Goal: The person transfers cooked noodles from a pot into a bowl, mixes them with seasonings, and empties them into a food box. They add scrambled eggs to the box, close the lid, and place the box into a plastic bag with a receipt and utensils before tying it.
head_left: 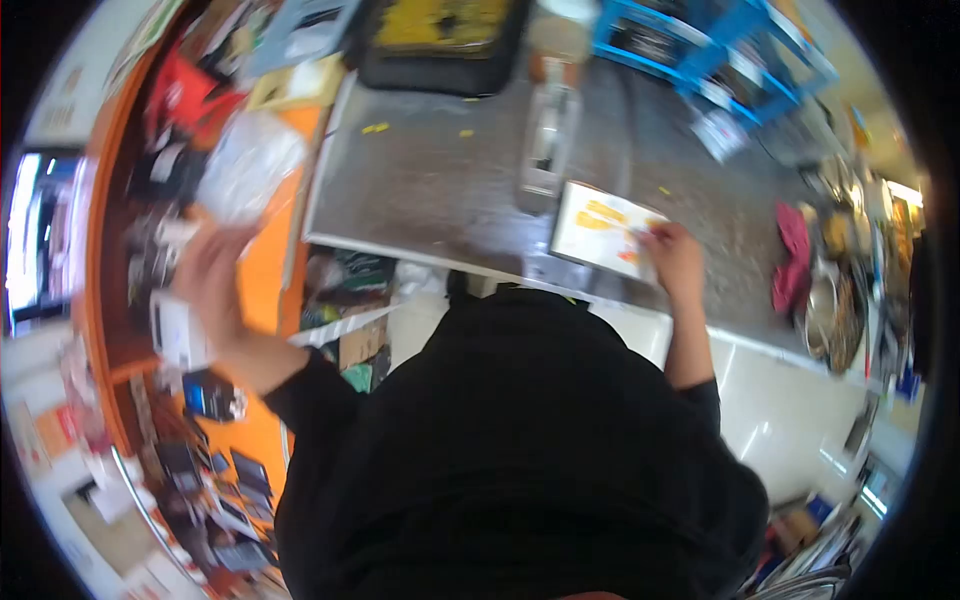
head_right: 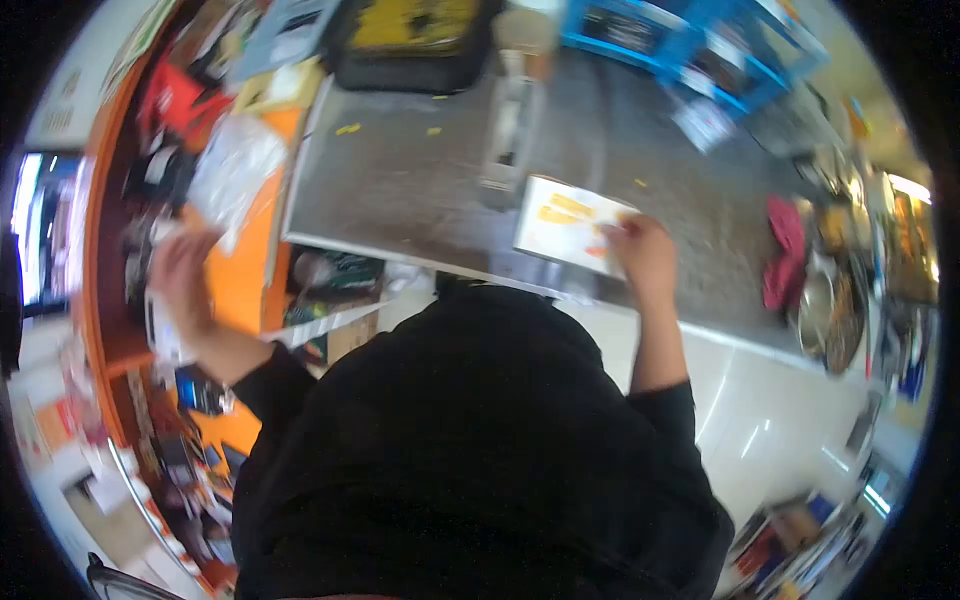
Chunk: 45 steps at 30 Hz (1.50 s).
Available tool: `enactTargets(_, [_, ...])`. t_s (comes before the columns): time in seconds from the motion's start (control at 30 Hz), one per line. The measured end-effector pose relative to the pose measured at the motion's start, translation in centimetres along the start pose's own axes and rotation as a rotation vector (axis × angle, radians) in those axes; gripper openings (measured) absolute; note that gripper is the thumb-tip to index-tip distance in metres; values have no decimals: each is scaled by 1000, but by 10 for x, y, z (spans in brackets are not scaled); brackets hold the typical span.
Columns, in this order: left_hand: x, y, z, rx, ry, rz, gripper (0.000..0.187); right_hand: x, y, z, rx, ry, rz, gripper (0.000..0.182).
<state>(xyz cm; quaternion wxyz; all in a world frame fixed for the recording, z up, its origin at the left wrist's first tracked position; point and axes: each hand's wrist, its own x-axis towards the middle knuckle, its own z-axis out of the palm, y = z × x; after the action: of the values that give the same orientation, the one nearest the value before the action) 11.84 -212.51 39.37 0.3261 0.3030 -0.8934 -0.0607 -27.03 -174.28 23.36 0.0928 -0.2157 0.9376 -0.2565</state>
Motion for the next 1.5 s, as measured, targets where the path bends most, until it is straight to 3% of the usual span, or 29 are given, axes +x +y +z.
enactTargets(0.03, [17, -8, 33, -685, -133, -449, 29, -2, -20, -11, 6, -21, 70, 29])
enactTargets(0.07, [21, -38, 55, -672, -221, -483, 28, 3, -13, -6, -54, 65, 38, 28])
enactTargets(0.13, [7, -135, 103, -423, -157, -497, 26, 5, -24, -4, 82, 227, -35, 23])
enactTargets(0.2, [3, -176, 118, -128, -131, -576, 24, 8, -36, 2, 182, 365, -111, 20])
enactTargets(0.27, [-4, -228, 133, 51, -110, -619, 22, 2, -69, 1, 175, 381, -60, 20])
enactTargets(0.37, [1, -278, 152, 110, -328, -514, 21, -2, -100, 15, 206, 376, -28, 20])
enactTargets(0.4, [4, -291, 160, 109, -343, -502, 21, -6, -109, 21, 212, 367, -12, 20])
enactTargets(0.5, [27, -323, 184, 113, -122, -360, 20, -17, -139, 37, 232, 357, -28, 18])
enactTargets(0.57, [35, -359, 200, 217, -216, -251, 19, -23, -145, 47, 294, 358, -49, 14])
enactTargets(0.6, [38, -385, 214, 280, -284, -143, 18, -25, -146, 47, 156, 369, -74, 11])
enactTargets(0.63, [38, -410, 229, 228, -243, -9, 14, -31, -152, 46, 114, 414, -14, 8])
enactTargets(0.73, [66, -403, 224, 91, -549, -17, 21, -49, -147, 35, 102, 510, 6, 6])
enactTargets(0.77, [66, -431, 238, -42, -479, 49, 22, -53, -155, 30, 88, 525, 92, 8])
enactTargets(0.8, [68, -433, 239, 45, -401, 53, 20, -59, -156, 28, 170, 555, 99, 10])
enactTargets(0.83, [73, -433, 236, 144, -486, 56, 17, -60, -153, 28, 190, 586, 75, 13])
enactTargets(0.87, [72, -423, 229, 71, -379, 138, 13, -66, -157, 23, 147, 576, 130, 14])
enactTargets(0.9, [75, -415, 222, 120, -417, 138, 12, -73, -158, 14, 117, 547, 173, 16])
enactTargets(1.03, [84, -423, 220, 444, -579, -158, 11, -100, -138, 0, 132, 532, 203, 17])
enactTargets(1.13, [103, -432, 209, 519, -541, -233, 20, -132, -106, -8, 115, 534, 257, 16])
enactTargets(1.2, [106, -407, 193, 604, -464, -308, 22, -156, -78, -20, 100, 548, 263, 16])
enactTargets(1.3, [106, -364, 173, 568, -88, -404, 24, -198, -31, -29, 181, 575, 270, 16])
enactTargets(1.4, [98, -299, 155, 302, 339, -335, 26, -236, 9, -52, 209, 559, 264, 16])
enactTargets(1.47, [78, -196, 143, 91, 405, -221, 28, -247, 29, -58, 306, 518, 226, 17])
enactTargets(1.5, [60, -120, 132, 82, 284, -172, 28, -249, 36, -57, 361, 494, 211, 17])
